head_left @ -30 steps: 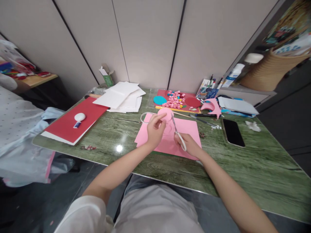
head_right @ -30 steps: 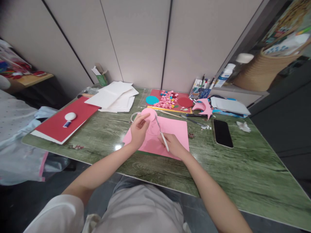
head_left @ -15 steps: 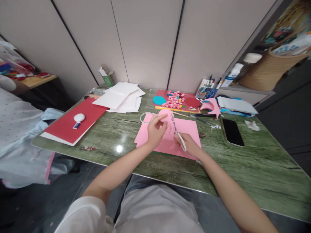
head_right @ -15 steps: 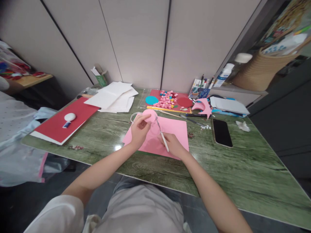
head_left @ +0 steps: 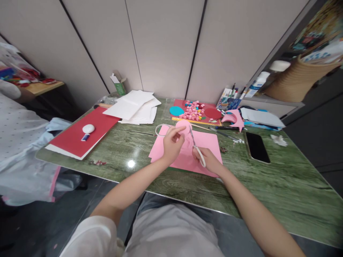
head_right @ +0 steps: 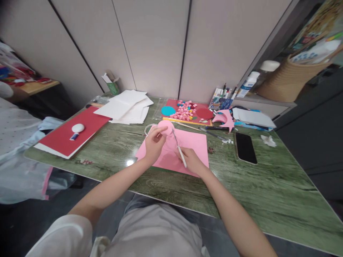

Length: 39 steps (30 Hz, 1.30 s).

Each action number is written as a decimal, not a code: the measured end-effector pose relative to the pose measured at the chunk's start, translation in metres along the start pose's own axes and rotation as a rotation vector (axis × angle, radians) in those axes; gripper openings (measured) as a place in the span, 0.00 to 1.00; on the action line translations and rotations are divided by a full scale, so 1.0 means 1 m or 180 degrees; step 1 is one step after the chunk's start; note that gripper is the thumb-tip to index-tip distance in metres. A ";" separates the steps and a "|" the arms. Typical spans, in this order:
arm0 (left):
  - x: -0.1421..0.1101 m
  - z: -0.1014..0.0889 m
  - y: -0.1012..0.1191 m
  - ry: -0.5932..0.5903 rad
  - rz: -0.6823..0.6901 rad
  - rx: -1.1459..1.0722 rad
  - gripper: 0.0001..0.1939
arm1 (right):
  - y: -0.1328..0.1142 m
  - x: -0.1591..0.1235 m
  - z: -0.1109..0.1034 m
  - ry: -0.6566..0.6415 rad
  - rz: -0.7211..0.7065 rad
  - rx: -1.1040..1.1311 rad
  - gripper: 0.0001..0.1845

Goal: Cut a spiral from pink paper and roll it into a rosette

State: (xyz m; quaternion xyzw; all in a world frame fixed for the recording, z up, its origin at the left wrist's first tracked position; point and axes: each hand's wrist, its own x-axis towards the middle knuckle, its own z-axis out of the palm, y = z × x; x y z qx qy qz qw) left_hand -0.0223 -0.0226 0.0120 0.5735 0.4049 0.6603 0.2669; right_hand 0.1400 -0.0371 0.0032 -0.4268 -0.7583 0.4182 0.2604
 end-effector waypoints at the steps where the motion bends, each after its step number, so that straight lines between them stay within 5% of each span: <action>1: 0.000 0.000 0.001 0.0001 0.0010 0.0015 0.10 | -0.001 0.000 0.000 0.0004 0.0005 -0.0010 0.19; 39: 0.000 -0.002 -0.001 -0.0119 -0.0019 0.0046 0.11 | 0.002 0.001 -0.002 -0.0013 -0.0047 0.0000 0.19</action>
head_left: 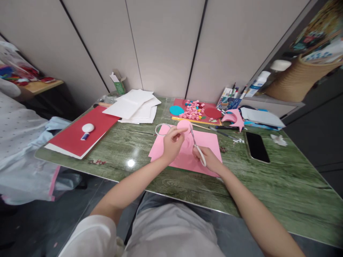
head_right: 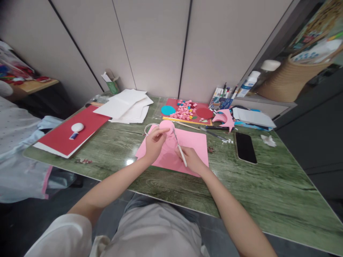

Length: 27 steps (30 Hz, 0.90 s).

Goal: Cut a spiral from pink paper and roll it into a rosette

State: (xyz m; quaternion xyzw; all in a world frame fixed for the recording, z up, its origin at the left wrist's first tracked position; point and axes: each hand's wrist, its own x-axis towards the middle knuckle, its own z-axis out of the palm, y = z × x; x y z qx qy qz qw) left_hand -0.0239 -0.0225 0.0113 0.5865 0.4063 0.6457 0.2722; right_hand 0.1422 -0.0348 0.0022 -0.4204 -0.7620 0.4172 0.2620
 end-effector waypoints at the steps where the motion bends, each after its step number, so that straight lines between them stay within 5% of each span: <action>1: 0.000 0.000 0.000 0.0004 0.0009 -0.0004 0.10 | -0.001 0.000 0.000 -0.0005 0.0002 0.0002 0.19; 27: 0.001 0.002 -0.003 0.0059 0.0070 -0.0100 0.10 | 0.000 -0.001 0.001 0.0104 0.0066 0.0072 0.19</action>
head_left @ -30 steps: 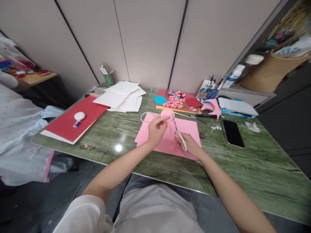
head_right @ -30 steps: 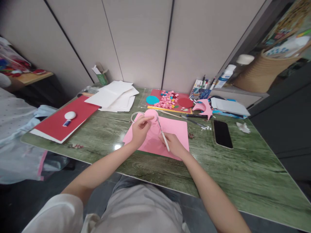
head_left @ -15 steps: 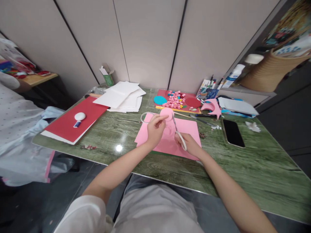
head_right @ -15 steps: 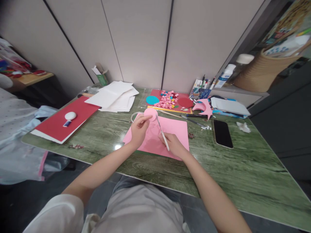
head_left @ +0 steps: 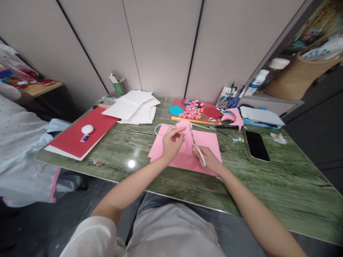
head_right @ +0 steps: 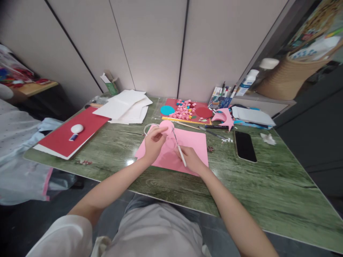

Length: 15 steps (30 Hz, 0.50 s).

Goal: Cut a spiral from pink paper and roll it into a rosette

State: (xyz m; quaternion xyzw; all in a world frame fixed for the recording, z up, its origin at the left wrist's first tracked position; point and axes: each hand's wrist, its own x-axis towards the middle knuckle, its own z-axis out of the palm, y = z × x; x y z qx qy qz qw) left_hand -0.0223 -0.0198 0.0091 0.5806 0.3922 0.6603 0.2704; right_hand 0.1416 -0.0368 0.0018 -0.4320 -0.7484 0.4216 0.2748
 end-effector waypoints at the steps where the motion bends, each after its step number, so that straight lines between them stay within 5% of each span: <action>1: 0.000 0.000 0.000 -0.0008 -0.0006 -0.0008 0.10 | 0.000 0.000 0.000 -0.0002 0.0004 0.0005 0.19; 15: 0.000 0.000 0.000 0.0030 -0.0023 -0.0070 0.11 | -0.003 0.000 0.002 -0.0036 -0.0005 0.0004 0.20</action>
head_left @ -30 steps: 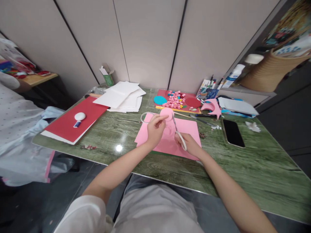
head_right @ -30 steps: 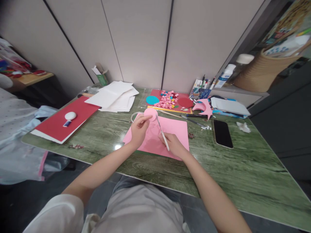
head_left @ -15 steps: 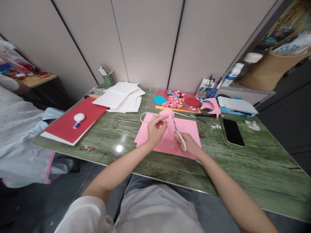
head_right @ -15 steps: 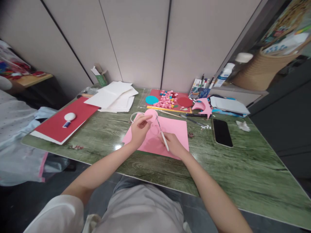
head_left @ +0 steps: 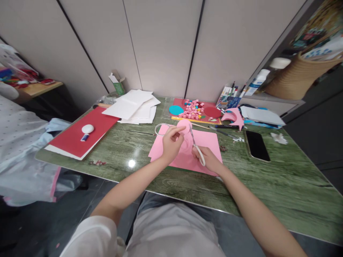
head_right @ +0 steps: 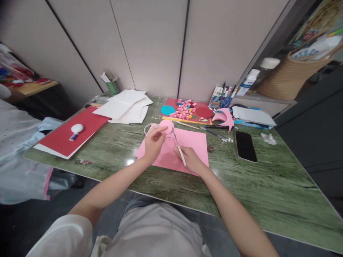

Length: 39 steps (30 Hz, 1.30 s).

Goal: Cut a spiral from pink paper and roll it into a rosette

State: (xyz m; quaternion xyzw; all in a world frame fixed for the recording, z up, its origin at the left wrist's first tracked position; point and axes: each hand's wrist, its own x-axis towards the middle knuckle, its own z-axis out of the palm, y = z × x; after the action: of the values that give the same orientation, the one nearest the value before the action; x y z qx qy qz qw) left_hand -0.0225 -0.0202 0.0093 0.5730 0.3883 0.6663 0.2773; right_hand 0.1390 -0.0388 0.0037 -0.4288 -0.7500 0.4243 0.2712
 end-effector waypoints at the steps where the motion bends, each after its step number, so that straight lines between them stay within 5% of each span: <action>1: 0.000 0.000 0.000 0.0001 -0.0013 -0.0023 0.11 | 0.000 0.000 0.000 -0.0009 0.0000 -0.0008 0.20; 39: 0.000 -0.002 0.001 0.0067 0.0028 -0.0062 0.10 | 0.002 0.000 -0.002 -0.0068 -0.0070 0.0052 0.19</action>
State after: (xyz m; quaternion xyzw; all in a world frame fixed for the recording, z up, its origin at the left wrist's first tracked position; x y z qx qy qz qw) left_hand -0.0243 -0.0206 0.0099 0.5650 0.3822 0.6772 0.2759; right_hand 0.1416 -0.0376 0.0031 -0.4138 -0.7541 0.4319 0.2712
